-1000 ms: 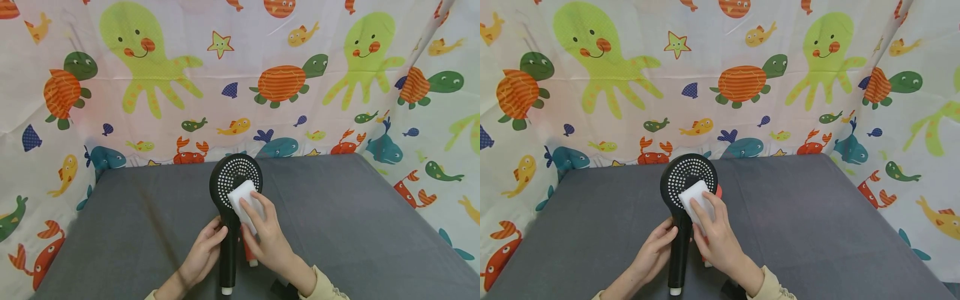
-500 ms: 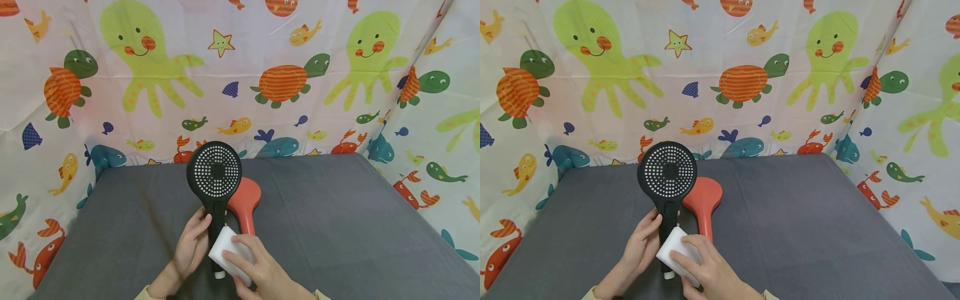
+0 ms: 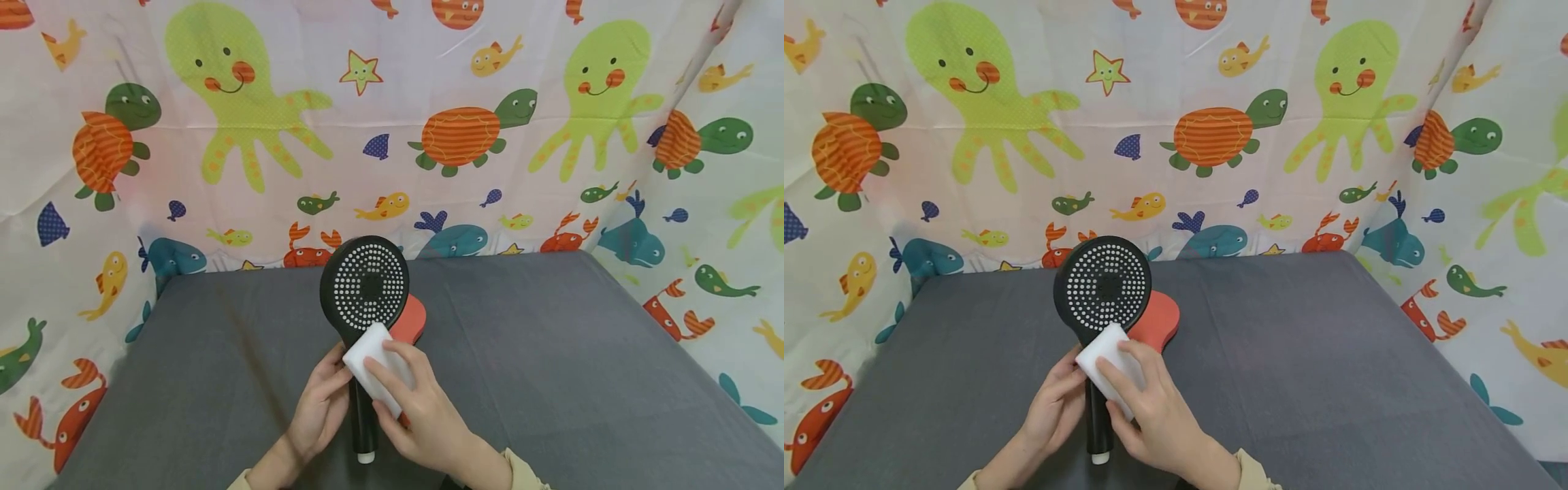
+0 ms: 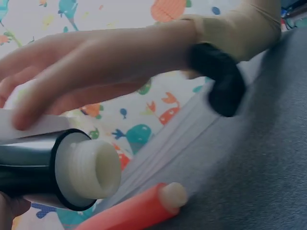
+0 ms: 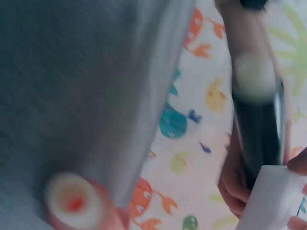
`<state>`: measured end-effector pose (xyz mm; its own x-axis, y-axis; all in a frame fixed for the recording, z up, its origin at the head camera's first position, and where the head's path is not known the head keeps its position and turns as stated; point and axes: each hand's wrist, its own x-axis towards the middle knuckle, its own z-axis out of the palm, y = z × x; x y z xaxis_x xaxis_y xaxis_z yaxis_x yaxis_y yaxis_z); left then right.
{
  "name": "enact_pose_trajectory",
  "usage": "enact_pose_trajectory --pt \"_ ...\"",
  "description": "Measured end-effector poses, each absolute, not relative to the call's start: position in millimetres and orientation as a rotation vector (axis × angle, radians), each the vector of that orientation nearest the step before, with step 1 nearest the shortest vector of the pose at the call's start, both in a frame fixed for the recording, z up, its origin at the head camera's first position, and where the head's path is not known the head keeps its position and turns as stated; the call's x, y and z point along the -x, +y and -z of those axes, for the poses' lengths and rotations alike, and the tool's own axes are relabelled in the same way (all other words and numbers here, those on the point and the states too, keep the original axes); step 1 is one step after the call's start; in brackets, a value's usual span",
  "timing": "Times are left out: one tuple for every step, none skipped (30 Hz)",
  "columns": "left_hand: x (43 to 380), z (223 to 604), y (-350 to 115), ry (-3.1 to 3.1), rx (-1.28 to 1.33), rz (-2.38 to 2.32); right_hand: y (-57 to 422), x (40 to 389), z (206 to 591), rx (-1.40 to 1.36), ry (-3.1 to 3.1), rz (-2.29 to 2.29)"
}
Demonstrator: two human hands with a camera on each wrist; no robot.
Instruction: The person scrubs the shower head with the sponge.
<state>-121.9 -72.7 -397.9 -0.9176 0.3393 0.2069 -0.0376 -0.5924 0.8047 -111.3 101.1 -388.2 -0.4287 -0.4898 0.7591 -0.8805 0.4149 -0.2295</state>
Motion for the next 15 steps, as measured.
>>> enact_pose_trajectory --pt "122.4 397.5 -74.7 1.287 -0.512 -2.584 101.4 108.3 391.3 -1.205 -2.058 -0.830" --pt "122.9 397.1 -76.7 1.289 -0.509 -2.595 101.9 105.2 394.5 -1.255 -2.048 -0.812" --pt "123.6 396.6 -78.7 1.293 -0.507 -2.604 102.7 102.4 397.8 -1.306 -2.038 -0.793" --pt "124.4 396.2 -80.5 1.299 -0.509 -2.615 103.7 99.8 401.0 -1.353 -2.026 -0.766" --pt "125.4 395.9 -82.1 1.309 -0.513 -2.625 104.6 97.6 404.0 -1.398 -2.011 -0.733" --pt "126.3 395.7 -83.4 1.321 -0.518 -2.636 105.7 95.8 406.5 -1.437 -1.999 -0.702" --pt "126.8 395.6 -84.4 1.347 -0.514 -2.644 107.2 94.2 408.5 -1.473 -1.988 -0.677" --pt "127.1 395.4 -84.8 1.371 -0.514 -2.651 108.5 93.0 409.9 -1.498 -1.981 -0.652" --pt "127.5 395.4 -85.1 1.393 -0.523 -2.654 109.7 92.4 410.4 -1.519 -1.972 -0.636" --pt "127.7 395.4 -84.9 1.419 -0.528 -2.654 110.5 92.3 410.3 -1.533 -1.959 -0.613" --pt "127.8 395.6 -84.5 1.443 -0.524 -2.650 111.2 92.8 409.9 -1.542 -1.955 -0.617" --pt "127.1 395.6 -83.7 1.457 -0.505 -2.644 111.9 93.7 408.9 -1.544 -1.957 -0.638" --pt "126.5 395.4 -82.6 1.476 -0.478 -2.636 112.1 94.9 407.2 -1.531 -1.964 -0.663" --pt "126.0 395.4 -81.3 1.475 -0.461 -2.632 111.1 97.5 405.2 -1.505 -1.962 -0.687" --pt "125.5 395.7 -80.0 1.475 -0.446 -2.625 109.8 100.4 402.9 -1.468 -1.966 -0.719"
